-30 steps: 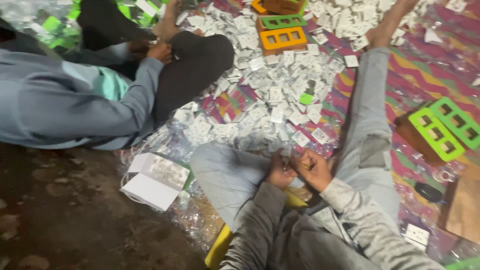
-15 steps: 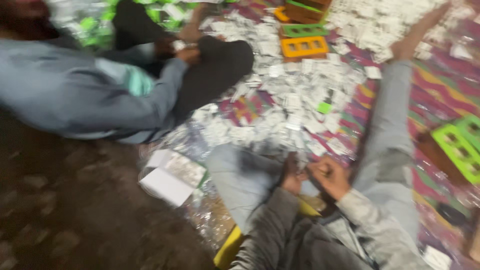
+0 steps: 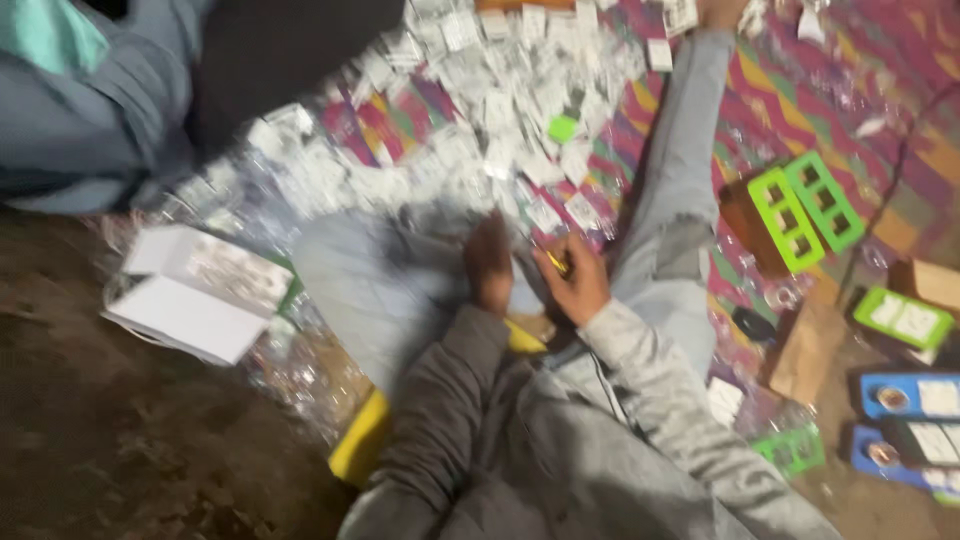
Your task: The person sits on the floor among piles of white electrical switch and socket plates, picks up individual plates, attaches screws to them by hand, and places the finished plates back onto the pile. A second person nearby performs similar assembly work.
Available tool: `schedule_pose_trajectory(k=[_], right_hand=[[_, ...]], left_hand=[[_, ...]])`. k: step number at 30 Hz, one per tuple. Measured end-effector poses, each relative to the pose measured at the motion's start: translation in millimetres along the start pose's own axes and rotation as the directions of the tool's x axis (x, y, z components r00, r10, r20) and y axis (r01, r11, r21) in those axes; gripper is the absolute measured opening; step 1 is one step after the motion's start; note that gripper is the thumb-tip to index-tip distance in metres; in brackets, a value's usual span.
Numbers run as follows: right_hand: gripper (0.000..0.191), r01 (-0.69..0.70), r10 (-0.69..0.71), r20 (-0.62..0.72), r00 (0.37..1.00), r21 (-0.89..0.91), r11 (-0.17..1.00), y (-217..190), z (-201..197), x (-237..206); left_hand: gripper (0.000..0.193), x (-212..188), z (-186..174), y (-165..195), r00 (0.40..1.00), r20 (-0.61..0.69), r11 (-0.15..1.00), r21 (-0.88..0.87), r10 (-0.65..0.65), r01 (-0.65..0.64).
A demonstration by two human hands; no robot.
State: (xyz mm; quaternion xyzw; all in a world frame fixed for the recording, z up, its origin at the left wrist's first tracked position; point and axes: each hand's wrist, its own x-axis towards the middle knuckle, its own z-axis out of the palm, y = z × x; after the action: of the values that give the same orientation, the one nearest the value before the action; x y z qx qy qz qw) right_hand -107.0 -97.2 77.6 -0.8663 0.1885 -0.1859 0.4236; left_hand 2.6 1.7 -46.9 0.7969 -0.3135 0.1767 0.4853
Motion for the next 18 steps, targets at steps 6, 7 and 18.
schedule_pose_trajectory(k=[6, 7, 18], right_hand=[[0.018, 0.037, -0.037, 0.06, 0.998, 0.014, 0.999, -40, -9, 6], [0.018, 0.039, -0.039, 0.051, 0.998, -0.004, 0.999, -45, -10, 6], [0.025, 0.13, -0.13, 0.0, 0.991, -0.109, 0.986, -46, -13, 6]], left_hand=[[0.044, 29, -21, 26, 0.699, 0.159, 0.558, -0.491, -0.697, 0.669], [0.045, 30, -25, 28, 0.801, 0.072, 0.69, -0.467, -0.594, 0.553], [0.027, 31, -26, 32, 0.955, 0.066, 0.956, -0.015, -0.29, 0.292]])
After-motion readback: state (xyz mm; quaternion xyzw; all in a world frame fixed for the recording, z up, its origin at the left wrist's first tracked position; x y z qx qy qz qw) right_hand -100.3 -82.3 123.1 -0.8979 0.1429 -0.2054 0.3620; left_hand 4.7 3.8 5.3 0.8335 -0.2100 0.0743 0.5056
